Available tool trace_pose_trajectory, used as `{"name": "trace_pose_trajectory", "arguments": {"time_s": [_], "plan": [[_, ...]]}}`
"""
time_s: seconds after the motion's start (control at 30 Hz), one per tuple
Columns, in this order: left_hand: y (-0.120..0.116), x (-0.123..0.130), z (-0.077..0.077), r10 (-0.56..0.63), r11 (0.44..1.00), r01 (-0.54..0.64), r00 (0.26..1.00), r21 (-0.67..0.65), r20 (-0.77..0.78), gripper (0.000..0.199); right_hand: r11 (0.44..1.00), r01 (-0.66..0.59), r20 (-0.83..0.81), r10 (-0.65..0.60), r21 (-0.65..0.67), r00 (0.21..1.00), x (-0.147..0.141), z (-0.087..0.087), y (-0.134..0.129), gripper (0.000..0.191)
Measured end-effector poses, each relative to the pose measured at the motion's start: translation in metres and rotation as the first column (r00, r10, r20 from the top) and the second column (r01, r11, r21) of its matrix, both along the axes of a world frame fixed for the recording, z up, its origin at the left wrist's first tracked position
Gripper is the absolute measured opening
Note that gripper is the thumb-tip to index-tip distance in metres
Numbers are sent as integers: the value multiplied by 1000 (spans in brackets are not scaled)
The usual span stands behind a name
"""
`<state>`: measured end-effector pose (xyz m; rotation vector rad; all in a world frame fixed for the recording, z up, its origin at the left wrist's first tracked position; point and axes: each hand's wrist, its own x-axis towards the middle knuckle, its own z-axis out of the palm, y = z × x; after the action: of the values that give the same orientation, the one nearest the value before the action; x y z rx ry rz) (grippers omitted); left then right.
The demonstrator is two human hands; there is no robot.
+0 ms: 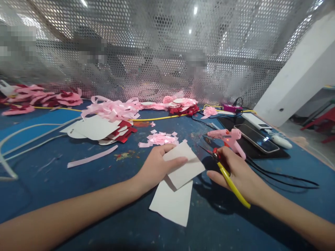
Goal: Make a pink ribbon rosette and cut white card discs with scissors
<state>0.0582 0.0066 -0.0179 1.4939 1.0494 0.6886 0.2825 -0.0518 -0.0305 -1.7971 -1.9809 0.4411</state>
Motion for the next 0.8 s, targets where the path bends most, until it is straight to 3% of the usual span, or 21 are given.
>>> {"name": "trace_pose_trajectory", "arguments": {"time_s": [0.1,0.17,0.43,0.8], "plan": [[-4,10,-4,11,992,11,984,-124,175,33,1000,-11,-26,11,-4,1000,3,1,-5,38],[-7,14,-7,21,987,14,978,-161,209,33,999,-38,-23,38,6,999,4,3,-10,38],[-13,10,-16,-10,981,54,973,-187,229,25,989,-117,130,105,89,986,-2,1,-21,31],[-21,9,-20,29,991,16,945,-136,327,24,970,-172,227,131,173,965,3,-2,-27,31]]}}
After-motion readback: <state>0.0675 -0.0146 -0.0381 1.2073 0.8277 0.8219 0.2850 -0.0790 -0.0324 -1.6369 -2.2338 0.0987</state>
